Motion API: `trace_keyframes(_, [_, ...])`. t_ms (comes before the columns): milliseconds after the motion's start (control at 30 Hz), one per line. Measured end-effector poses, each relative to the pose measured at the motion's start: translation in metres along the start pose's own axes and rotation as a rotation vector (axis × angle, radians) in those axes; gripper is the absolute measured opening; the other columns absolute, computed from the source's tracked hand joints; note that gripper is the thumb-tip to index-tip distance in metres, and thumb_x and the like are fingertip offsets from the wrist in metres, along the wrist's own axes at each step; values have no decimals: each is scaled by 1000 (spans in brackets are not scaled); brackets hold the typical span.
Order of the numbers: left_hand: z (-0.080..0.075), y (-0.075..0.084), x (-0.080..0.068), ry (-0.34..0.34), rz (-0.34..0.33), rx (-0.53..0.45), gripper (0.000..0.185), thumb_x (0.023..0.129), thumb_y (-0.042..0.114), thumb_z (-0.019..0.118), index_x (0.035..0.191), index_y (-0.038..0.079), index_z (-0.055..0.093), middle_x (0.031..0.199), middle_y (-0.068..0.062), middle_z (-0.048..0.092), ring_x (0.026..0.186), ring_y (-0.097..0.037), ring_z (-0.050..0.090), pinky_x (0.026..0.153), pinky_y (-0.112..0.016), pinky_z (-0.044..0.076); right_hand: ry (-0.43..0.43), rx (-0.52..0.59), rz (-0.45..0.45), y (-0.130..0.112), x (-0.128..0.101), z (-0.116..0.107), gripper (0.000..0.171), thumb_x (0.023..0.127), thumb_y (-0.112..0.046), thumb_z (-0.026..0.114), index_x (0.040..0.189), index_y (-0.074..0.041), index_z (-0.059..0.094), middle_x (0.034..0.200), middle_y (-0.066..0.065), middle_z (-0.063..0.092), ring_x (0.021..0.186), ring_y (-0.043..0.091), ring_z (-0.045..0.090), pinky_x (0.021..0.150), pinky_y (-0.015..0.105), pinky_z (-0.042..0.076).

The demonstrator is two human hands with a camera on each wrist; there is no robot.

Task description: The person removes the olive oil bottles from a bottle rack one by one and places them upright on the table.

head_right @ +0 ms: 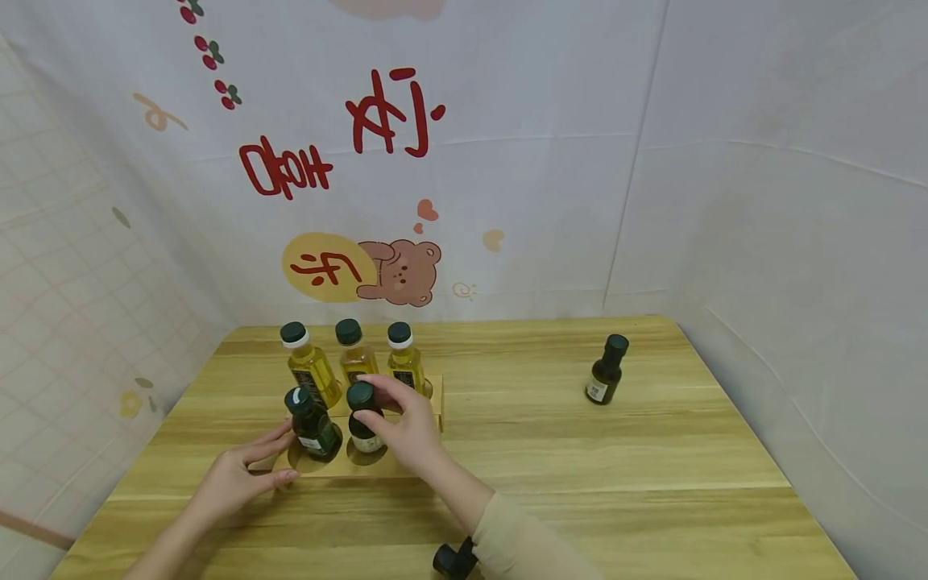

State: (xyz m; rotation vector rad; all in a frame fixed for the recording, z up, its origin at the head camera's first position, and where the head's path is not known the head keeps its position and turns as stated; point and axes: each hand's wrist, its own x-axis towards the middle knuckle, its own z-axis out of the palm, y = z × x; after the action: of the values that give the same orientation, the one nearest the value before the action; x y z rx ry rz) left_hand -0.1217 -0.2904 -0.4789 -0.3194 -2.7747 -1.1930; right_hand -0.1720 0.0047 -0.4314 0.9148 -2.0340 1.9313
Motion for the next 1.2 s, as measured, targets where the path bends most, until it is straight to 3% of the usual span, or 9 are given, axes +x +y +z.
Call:
trace_keyframes(300, [-1, 1, -1, 1, 4, -2, 65, 76, 39, 85, 130, 7, 66, 146, 2, 51, 129, -27, 50, 95, -23, 43, 46, 1, -27, -22, 3, -19, 42, 86, 1, 75, 126, -2, 64, 103, 15, 70, 93, 27, 67, 84, 45, 56])
trace_keyframes(467, [0, 1, 0, 3, 3, 5, 65, 76, 40, 85, 130, 7, 66, 146, 2, 51, 128, -29, 50, 97, -35, 47, 83, -16, -25, -28, 2, -35, 43, 85, 4, 75, 126, -1, 65, 102, 15, 70, 92, 22, 67, 83, 37, 56])
trace_keyframes(633, [1, -1, 1, 0, 1, 10, 66, 76, 39, 85, 130, 6, 66, 146, 1, 51, 129, -30, 49, 98, -46, 46, 133, -39, -52, -27, 1, -54, 43, 84, 7, 75, 125, 1, 64, 102, 17, 70, 92, 19, 67, 84, 37, 56])
trace_keyframes(1000, [-2, 1, 0, -6, -4, -11, 65, 77, 39, 84, 131, 8, 65, 147, 5, 50, 130, -26, 49, 96, -18, 39, 220, -112, -24, -30, -12, -104, 44, 83, 13, 72, 125, 9, 61, 100, 22, 69, 91, 13, 67, 84, 27, 55])
trace_keyframes(1200, [-1, 0, 0, -8, -7, -3, 66, 77, 40, 84, 131, 8, 65, 147, 4, 49, 130, -28, 49, 100, -44, 45, 271, -148, -26, -15, -26, -133, 44, 83, 12, 72, 126, 4, 63, 97, 16, 70, 89, 11, 66, 82, 22, 54])
